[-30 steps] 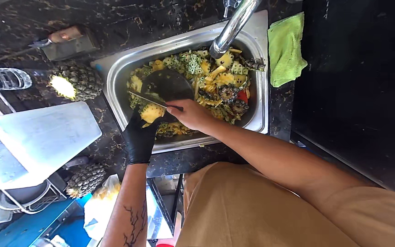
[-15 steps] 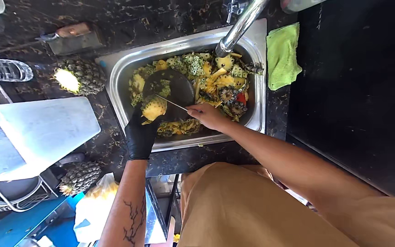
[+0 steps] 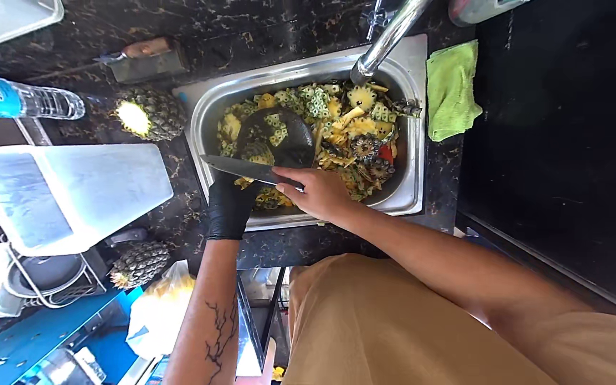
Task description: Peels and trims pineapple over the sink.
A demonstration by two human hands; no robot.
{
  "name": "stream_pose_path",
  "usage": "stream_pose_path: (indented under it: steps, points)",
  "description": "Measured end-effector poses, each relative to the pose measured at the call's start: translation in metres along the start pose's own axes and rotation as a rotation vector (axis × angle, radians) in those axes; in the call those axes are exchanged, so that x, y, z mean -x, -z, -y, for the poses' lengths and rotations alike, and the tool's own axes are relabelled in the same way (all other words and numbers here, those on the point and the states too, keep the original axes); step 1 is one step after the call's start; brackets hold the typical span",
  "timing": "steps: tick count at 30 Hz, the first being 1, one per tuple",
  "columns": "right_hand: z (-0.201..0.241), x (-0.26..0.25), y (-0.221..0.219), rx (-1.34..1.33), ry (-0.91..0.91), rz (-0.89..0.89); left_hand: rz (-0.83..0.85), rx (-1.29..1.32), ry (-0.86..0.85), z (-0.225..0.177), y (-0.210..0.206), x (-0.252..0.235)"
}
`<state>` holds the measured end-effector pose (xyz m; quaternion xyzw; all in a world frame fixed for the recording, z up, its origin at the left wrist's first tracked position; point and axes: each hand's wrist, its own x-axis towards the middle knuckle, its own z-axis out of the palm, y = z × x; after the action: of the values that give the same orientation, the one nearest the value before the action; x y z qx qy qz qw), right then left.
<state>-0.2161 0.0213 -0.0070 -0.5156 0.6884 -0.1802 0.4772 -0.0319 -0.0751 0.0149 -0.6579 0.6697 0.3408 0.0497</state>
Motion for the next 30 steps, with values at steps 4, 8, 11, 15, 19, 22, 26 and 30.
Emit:
stream_pose_path:
  steps: [4, 8, 11, 15, 19, 22, 26, 30]
  points:
    - [-0.014, 0.0, -0.021, 0.039, 0.039, -0.133, -0.012, 0.005, 0.016, 0.001, -0.005, -0.001]
    - [-0.014, -0.021, -0.038, -0.027, 0.053, -0.141, -0.02, 0.009, 0.014, 0.002, -0.004, -0.004]
    - [-0.017, -0.019, -0.036, -0.062, 0.056, -0.112, -0.017, 0.01, 0.001, 0.003, -0.003, -0.004]
    - [-0.035, 0.004, -0.026, -0.088, -0.013, -0.072, -0.011, -0.048, 0.019, 0.001, -0.005, -0.005]
    - [-0.018, -0.017, -0.022, -0.241, -0.058, 0.008, 0.003, -0.032, -0.006, 0.005, -0.005, -0.007]
    - [-0.012, -0.01, -0.011, -0.311, -0.084, 0.057, 0.004, -0.031, -0.01, 0.004, -0.004, -0.007]
    - [-0.029, 0.013, -0.006, -0.256, -0.165, 0.078, 0.014, -0.018, 0.015, 0.003, -0.005, -0.007]
    - [-0.019, -0.015, -0.011, -0.292, -0.135, 0.081, 0.015, -0.004, 0.015, 0.005, -0.005, -0.009]
